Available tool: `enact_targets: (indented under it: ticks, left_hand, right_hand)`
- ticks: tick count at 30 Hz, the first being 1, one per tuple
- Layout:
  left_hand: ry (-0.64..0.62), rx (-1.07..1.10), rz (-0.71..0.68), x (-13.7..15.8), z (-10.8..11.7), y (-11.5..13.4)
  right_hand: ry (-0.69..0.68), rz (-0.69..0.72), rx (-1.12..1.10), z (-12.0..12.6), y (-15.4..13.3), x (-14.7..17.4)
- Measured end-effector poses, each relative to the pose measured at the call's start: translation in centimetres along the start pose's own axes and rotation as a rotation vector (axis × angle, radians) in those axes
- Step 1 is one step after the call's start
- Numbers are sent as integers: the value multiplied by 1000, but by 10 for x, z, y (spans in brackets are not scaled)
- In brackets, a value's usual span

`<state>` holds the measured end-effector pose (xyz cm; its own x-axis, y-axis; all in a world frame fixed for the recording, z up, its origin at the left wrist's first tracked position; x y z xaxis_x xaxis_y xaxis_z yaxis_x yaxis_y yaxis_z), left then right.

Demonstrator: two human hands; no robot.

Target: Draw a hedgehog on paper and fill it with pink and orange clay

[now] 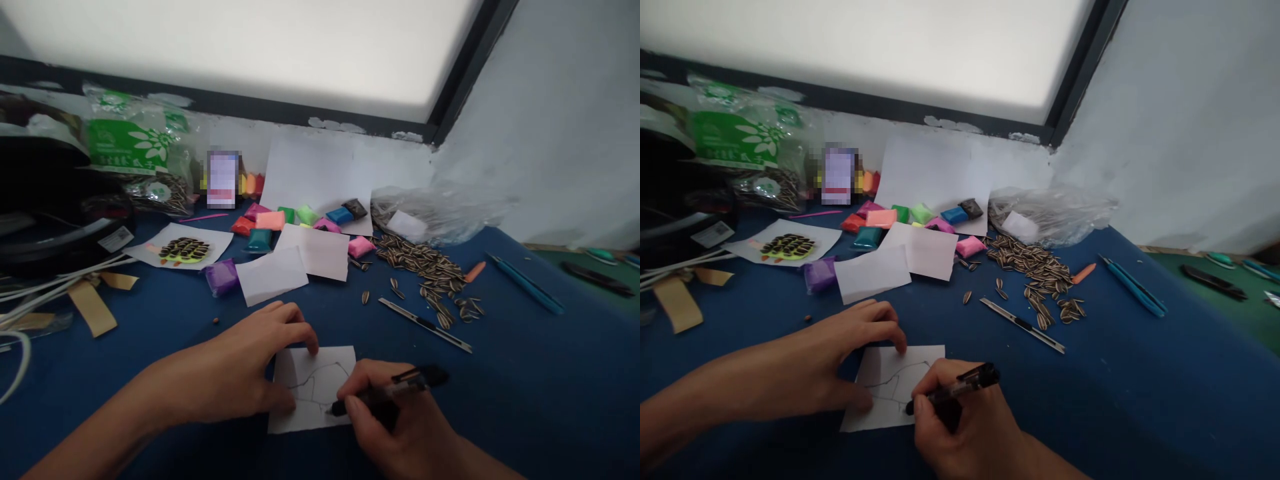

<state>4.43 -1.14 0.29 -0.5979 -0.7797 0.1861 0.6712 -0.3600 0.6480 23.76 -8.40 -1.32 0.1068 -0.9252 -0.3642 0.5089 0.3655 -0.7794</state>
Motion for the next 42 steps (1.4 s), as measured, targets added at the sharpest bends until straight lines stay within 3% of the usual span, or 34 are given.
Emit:
enact_targets:
  ticks: [38,42]
  left_hand:
    - [-12,0,5,0,0,2]
    - [-10,14,2,-1,0,1]
  right_hand:
    - [-70,-124,-38,-2,4,-4]
    - [-68,-192,-105,-1,5,-5]
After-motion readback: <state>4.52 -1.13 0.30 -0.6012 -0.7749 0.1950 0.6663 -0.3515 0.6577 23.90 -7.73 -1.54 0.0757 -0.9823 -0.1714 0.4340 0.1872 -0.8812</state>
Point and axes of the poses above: each hand's wrist, its own x-axis away from the middle knuckle, its own z-axis out of the back of the hand, y = z × x, the point moved 3 cm from there along -x, towards the middle knuckle, and after that the axes turned 11 degrees about y, right-handed, at the moved point
